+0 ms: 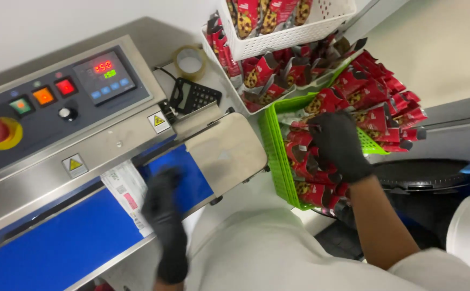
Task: The person repeatedly picks red snack packets from a green basket, places them into white sleeves on a conveyor belt, and then transfers the sleeved packets into a gray bin. The process is continuous and repetitive throughout the clip.
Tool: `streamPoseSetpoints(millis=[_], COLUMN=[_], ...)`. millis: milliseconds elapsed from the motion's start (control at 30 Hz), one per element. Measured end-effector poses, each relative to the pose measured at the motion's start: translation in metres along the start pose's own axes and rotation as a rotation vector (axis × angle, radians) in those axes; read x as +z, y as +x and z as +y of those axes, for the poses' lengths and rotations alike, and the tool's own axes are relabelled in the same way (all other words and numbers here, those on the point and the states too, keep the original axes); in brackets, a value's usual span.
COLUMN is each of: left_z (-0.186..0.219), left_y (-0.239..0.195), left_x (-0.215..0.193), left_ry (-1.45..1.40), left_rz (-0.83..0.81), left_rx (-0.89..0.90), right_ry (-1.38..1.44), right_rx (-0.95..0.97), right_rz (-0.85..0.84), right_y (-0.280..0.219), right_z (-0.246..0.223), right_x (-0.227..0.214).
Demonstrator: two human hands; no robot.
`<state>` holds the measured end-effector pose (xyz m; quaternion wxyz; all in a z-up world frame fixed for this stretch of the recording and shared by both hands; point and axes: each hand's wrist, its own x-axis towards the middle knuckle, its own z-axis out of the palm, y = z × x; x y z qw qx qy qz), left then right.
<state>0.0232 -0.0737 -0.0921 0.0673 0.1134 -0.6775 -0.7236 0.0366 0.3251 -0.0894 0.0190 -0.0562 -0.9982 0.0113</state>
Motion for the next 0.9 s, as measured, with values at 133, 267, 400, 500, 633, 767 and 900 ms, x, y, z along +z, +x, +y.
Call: streamPoseSetpoints(millis=[133,267,400,500,633,767,900], left_z=[0.048,0.051,0.055,0.062,0.04,0.015,-0.049], left_y=[-0.016,-0.03,-0.018,-0.008,0.004,0.029,0.06], left_x=[0.071,0.105,0.088,0.076,0.08,0.077,0.069], left_ry=[0.008,0.179,0.165,-0.008,-0.113,-0.225,-0.242], left_rz=[-0.472,-0.647,-0.429,-0.195,-0.051,0.1,0.175], left_rx=[0.032,0.339,0.167,-0.211,-0.368,-0.53,-0.567], right_ry=[0.201,0.453,1.006,1.275,1.389,1.421,1.322], right_rx=[-0.11,-0.335,-0.128,0.149,0.442,0.48,0.438], right_rz=[-0.072,0.039,0.092,-0.037,-0.2,-0.236,-0.216], right_y=[-0.014,-0.02,-0.008,-0.002,0.016,0.041,0.062], right_z=[-0.073,-0.118,-0.136,-0.173,-0.19,-0.208,-0.212], right_x=[-0.107,-0.141,-0.135,-0.098,-0.031,0.014,0.062])
